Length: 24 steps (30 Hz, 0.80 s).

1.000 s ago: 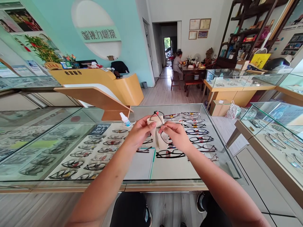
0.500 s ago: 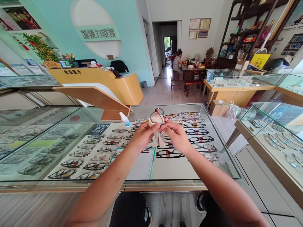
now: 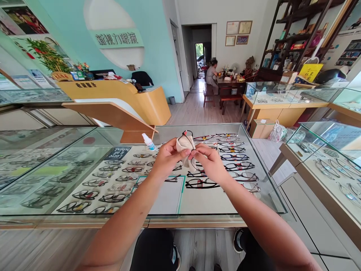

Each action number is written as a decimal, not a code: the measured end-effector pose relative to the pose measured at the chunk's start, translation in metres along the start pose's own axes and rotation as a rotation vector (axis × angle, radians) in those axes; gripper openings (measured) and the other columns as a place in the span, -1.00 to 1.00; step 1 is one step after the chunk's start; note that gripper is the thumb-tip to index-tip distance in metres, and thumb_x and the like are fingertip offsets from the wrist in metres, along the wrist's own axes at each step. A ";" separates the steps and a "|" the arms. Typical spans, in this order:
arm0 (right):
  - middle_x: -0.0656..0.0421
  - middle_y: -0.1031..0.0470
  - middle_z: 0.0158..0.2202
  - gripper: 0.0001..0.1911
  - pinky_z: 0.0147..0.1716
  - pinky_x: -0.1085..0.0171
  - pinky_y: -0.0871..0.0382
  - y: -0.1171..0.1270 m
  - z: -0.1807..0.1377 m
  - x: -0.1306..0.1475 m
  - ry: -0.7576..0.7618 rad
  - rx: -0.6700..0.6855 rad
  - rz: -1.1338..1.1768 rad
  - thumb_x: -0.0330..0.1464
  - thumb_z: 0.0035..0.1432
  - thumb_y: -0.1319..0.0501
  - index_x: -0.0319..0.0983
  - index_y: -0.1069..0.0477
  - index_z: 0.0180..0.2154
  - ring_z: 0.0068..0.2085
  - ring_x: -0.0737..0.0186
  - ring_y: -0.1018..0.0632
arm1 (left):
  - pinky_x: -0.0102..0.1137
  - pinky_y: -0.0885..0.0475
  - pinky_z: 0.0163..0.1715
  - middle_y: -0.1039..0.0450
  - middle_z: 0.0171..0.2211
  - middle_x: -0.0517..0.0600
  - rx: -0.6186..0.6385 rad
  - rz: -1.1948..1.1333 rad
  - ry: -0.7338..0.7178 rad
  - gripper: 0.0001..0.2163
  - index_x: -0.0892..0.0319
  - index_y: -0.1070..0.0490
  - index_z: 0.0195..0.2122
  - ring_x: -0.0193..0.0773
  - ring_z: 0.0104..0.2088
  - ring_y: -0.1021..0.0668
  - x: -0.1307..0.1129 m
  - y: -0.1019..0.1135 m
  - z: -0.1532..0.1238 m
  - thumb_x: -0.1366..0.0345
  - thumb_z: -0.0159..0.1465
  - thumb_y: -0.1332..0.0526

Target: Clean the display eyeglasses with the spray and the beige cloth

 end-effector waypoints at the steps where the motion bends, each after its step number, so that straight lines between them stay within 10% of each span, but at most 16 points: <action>1: 0.14 -0.45 -0.28 -0.52 -0.07 0.12 -0.32 0.000 0.000 -0.001 -0.001 -0.002 -0.011 0.07 0.43 -0.26 -0.12 -0.64 -0.36 -0.14 0.09 -0.46 | -0.43 -0.40 -0.32 -0.60 -0.37 -0.04 -0.011 0.000 0.001 -0.57 0.19 -0.64 -0.21 -0.29 -0.36 -0.52 0.001 0.000 0.000 0.07 0.01 -0.67; 24: 0.16 -0.43 -0.29 -0.57 -0.12 0.15 -0.25 -0.020 -0.004 -0.005 -0.029 0.140 0.030 -0.06 0.49 -0.21 -0.15 -0.63 -0.33 -0.21 0.13 -0.44 | -0.34 -0.15 -0.42 -0.16 -0.55 -0.12 -0.070 0.195 -0.145 -0.43 0.14 -0.28 -0.50 -0.33 -0.49 -0.22 -0.014 0.011 -0.001 -0.25 0.38 -0.29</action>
Point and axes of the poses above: each hand's wrist, its own z-axis towards the middle knuckle, its own y-axis out of the back of the hand, x = y × z, the point moved 10 cm from there along z, towards the middle knuckle
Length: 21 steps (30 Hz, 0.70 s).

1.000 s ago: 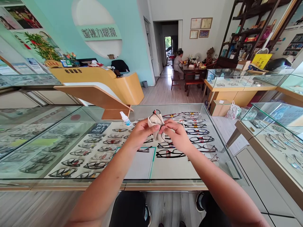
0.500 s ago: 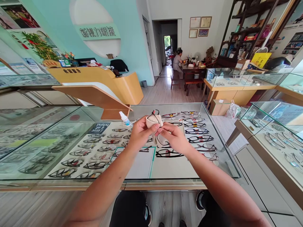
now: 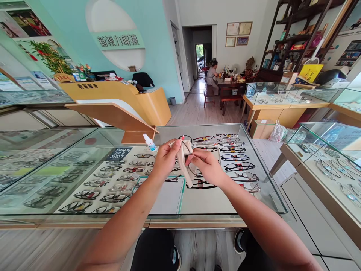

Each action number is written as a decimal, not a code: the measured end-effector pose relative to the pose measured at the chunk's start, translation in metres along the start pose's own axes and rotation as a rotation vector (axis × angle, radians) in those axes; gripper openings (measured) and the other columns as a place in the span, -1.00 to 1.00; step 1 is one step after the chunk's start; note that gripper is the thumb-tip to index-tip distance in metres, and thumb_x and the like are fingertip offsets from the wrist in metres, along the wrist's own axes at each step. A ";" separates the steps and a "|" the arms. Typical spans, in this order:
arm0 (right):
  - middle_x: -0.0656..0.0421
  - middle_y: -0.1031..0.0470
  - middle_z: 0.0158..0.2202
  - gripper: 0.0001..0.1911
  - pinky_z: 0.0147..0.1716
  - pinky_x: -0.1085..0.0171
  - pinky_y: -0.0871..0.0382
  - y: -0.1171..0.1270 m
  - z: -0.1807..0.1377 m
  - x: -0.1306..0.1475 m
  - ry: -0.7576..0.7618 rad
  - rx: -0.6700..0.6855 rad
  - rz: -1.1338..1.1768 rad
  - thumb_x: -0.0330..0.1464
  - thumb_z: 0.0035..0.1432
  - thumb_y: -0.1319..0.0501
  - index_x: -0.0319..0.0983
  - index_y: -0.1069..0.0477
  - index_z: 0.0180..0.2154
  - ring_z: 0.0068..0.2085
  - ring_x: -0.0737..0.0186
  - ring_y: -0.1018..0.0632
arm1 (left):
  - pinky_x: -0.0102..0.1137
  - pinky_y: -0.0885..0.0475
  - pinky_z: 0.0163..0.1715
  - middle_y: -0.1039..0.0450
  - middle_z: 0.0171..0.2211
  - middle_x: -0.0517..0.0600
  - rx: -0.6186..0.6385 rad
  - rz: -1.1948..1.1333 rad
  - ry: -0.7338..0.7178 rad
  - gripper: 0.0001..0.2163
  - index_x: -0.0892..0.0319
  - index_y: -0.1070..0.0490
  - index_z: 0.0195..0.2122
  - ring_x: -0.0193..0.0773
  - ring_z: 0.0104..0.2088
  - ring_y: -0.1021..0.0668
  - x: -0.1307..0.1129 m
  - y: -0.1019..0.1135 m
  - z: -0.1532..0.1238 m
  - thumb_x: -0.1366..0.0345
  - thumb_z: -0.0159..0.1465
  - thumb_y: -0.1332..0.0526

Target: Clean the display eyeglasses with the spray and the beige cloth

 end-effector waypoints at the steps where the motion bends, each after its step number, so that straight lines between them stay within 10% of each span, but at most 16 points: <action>1: 0.16 -0.42 -0.30 -0.58 -0.13 0.15 -0.24 0.003 0.000 -0.002 -0.019 -0.018 0.014 -0.07 0.48 -0.22 -0.15 -0.62 -0.35 -0.21 0.14 -0.43 | -0.35 -0.15 -0.42 -0.16 -0.53 -0.12 0.047 -0.015 0.011 -0.45 0.14 -0.30 -0.47 -0.33 -0.48 -0.22 0.002 -0.002 0.001 -0.24 0.40 -0.29; 12: 0.16 -0.47 -0.29 -0.58 -0.10 0.18 -0.22 0.005 0.001 -0.009 -0.078 -0.041 0.228 -0.06 0.43 -0.29 -0.18 -0.62 -0.39 -0.19 0.14 -0.44 | -0.38 -0.46 -0.26 -0.56 -0.32 -0.03 0.312 -0.166 0.045 -0.54 0.17 -0.47 -0.02 -0.24 -0.33 -0.55 0.011 -0.024 -0.001 0.03 0.23 -0.55; 21: 0.15 -0.45 -0.28 -0.52 -0.14 0.17 -0.24 -0.008 -0.003 0.007 0.047 0.045 0.043 0.01 0.51 -0.20 -0.16 -0.65 -0.28 -0.19 0.14 -0.45 | -0.45 -0.24 -0.50 -0.36 -0.54 -0.13 0.044 -0.037 -0.071 -0.58 0.17 -0.42 -0.39 -0.40 -0.54 -0.34 -0.008 -0.003 -0.005 -0.06 0.30 -0.47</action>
Point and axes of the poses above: each hand's wrist, its own z-axis towards the middle knuckle, its own y-axis out of the back of the hand, x = y × z, the point moved 10 cm from there along z, towards the middle knuckle
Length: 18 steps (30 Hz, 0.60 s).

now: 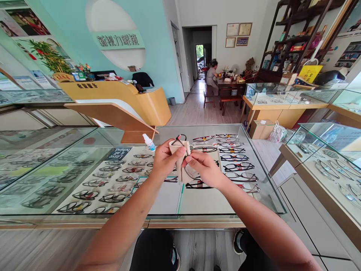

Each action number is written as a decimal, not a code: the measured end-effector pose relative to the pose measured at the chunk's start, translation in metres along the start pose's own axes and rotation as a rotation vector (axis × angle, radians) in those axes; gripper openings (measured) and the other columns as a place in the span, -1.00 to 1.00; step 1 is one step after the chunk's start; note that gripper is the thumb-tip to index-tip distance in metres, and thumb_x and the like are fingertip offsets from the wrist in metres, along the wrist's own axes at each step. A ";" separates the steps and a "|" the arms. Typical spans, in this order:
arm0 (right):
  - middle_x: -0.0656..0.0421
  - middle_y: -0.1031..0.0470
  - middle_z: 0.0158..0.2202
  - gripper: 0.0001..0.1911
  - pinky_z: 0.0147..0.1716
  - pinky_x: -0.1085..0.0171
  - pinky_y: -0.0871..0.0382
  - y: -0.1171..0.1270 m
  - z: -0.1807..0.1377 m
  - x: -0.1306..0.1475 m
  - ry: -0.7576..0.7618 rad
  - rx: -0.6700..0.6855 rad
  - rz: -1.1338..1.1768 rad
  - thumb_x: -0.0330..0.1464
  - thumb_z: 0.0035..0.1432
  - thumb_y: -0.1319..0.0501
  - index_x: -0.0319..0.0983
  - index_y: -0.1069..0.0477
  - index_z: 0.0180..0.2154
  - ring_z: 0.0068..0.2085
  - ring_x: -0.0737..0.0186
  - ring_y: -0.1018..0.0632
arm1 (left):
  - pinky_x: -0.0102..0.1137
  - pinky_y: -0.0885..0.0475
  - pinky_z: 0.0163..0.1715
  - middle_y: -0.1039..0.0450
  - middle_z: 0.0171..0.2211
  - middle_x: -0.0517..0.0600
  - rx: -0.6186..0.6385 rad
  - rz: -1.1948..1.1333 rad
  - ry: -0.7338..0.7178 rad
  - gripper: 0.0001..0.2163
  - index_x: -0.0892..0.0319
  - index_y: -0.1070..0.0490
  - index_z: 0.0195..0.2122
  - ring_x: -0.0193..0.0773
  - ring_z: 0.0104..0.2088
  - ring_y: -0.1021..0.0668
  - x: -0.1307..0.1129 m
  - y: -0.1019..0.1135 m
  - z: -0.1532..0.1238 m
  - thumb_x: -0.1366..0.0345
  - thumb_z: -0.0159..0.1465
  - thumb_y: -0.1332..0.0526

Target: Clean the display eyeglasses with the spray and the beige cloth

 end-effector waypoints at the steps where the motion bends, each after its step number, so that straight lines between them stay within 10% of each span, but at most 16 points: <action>1: 0.15 -0.44 -0.28 -0.53 -0.15 0.17 -0.24 -0.001 0.000 0.002 0.014 0.001 -0.016 0.00 0.52 -0.19 -0.16 -0.64 -0.28 -0.21 0.15 -0.45 | -0.45 -0.22 -0.51 -0.33 -0.56 -0.14 -0.021 0.008 -0.011 -0.57 0.17 -0.42 -0.41 -0.40 -0.55 -0.31 -0.002 0.001 0.000 -0.08 0.32 -0.45; 6: 0.14 -0.46 -0.25 -0.51 -0.07 0.14 -0.26 -0.001 -0.001 0.007 0.047 -0.019 -0.053 -0.02 0.57 -0.12 -0.16 -0.64 -0.25 -0.15 0.11 -0.48 | -0.41 -0.14 -0.52 -0.20 -0.59 -0.14 -0.081 0.035 -0.008 -0.46 0.16 -0.32 -0.49 -0.38 -0.55 -0.22 -0.002 0.007 0.001 -0.20 0.39 -0.33; 12: 0.16 -0.43 -0.29 -0.50 -0.09 0.15 -0.24 0.015 0.003 0.012 0.059 -0.039 -0.103 -0.05 0.57 -0.11 -0.17 -0.61 -0.31 -0.20 0.12 -0.43 | -0.39 -0.06 -0.50 -0.07 -0.53 -0.15 0.146 -0.003 0.040 -0.47 0.15 -0.26 -0.45 -0.37 -0.51 -0.13 0.001 0.001 0.009 -0.19 0.43 -0.27; 18: 0.14 -0.44 -0.25 -0.53 -0.08 0.16 -0.23 0.024 0.004 0.008 0.036 -0.049 -0.086 -0.06 0.57 -0.13 -0.16 -0.60 -0.30 -0.13 0.10 -0.44 | -0.43 -0.33 -0.35 -0.50 -0.29 -0.02 0.252 -0.094 0.068 -0.57 0.19 -0.55 -0.09 -0.30 -0.34 -0.44 0.005 -0.008 0.008 -0.03 0.24 -0.54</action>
Point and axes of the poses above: each hand's wrist, its own z-axis towards the middle knuckle, its own y-axis out of the back of the hand, x = y × z, the point moved 10 cm from there along z, towards the middle knuckle
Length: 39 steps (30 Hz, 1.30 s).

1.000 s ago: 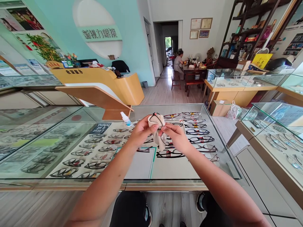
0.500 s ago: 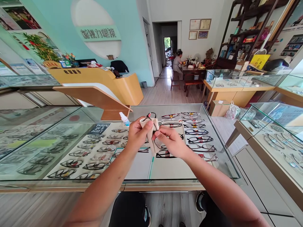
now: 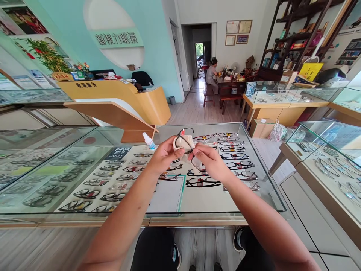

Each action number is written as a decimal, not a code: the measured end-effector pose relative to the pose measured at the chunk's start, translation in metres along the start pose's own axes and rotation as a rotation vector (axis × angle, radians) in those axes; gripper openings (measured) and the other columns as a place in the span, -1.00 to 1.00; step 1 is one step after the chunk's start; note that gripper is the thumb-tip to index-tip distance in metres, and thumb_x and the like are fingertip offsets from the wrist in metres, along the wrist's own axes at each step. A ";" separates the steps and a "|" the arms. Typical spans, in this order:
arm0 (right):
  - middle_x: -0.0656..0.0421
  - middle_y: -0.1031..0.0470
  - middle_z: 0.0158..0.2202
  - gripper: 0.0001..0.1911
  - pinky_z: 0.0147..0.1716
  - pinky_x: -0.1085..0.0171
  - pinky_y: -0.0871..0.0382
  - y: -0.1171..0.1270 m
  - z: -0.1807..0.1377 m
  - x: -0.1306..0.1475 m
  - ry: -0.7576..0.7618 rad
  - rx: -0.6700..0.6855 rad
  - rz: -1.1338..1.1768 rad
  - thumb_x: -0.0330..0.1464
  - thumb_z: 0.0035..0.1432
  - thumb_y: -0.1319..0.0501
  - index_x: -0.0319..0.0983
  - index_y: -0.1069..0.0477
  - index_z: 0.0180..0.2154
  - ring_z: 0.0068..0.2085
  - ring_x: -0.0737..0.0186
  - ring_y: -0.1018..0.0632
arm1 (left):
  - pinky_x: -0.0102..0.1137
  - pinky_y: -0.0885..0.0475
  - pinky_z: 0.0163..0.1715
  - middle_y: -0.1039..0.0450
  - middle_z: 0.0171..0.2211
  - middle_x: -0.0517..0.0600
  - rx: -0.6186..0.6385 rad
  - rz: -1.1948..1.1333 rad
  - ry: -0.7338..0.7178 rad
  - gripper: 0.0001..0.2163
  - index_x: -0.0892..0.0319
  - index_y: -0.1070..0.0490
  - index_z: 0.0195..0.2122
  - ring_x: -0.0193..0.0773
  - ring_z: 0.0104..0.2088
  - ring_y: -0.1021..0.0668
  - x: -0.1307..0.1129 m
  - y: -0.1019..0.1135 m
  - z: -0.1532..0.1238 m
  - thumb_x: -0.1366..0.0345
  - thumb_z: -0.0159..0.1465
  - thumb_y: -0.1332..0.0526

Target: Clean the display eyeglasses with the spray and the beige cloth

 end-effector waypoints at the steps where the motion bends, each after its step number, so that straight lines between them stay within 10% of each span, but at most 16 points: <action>1: 0.14 -0.44 -0.25 -0.53 -0.08 0.16 -0.24 -0.001 0.000 -0.002 -0.005 -0.002 0.008 -0.06 0.57 -0.13 -0.16 -0.60 -0.29 -0.13 0.10 -0.44 | -0.43 -0.38 -0.30 -0.54 -0.25 -0.01 -0.019 -0.014 -0.001 -0.55 0.18 -0.55 -0.06 -0.28 -0.30 -0.49 0.002 0.000 0.000 0.01 0.20 -0.58; 15: 0.12 -0.48 -0.23 -0.51 -0.07 0.14 -0.31 -0.027 -0.005 0.005 0.053 0.103 0.007 -0.02 0.57 -0.11 -0.15 -0.67 -0.20 -0.16 0.11 -0.48 | -0.39 -0.18 -0.51 -0.20 -0.58 -0.12 -0.382 0.144 -0.104 -0.48 0.15 -0.34 -0.48 -0.36 -0.54 -0.23 -0.013 0.013 -0.015 -0.18 0.40 -0.32; 29: 0.12 -0.48 -0.25 -0.46 -0.06 0.16 -0.33 -0.010 -0.002 -0.007 -0.084 -0.025 0.167 0.10 0.45 -0.21 -0.19 -0.61 -0.33 -0.16 0.09 -0.47 | -0.40 -0.47 -0.24 -0.59 -0.22 0.02 -0.030 -0.100 0.027 -0.55 0.16 -0.54 0.03 -0.24 -0.26 -0.57 0.010 -0.006 -0.002 0.05 0.23 -0.55; 39: 0.14 -0.44 -0.24 -0.45 -0.09 0.17 -0.29 -0.024 -0.005 -0.009 -0.040 0.031 0.131 0.09 0.52 -0.13 -0.18 -0.59 -0.27 -0.20 0.14 -0.43 | -0.45 -0.35 -0.47 -0.44 -0.55 -0.14 -0.163 -0.035 -0.010 -0.60 0.16 -0.43 -0.28 -0.39 -0.55 -0.41 0.001 -0.004 -0.005 0.03 0.19 -0.57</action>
Point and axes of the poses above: each hand's wrist, its own z-axis towards the middle knuckle, its own y-axis out of the back of the hand, x = y × z, the point moved 10 cm from there along z, towards the middle knuckle
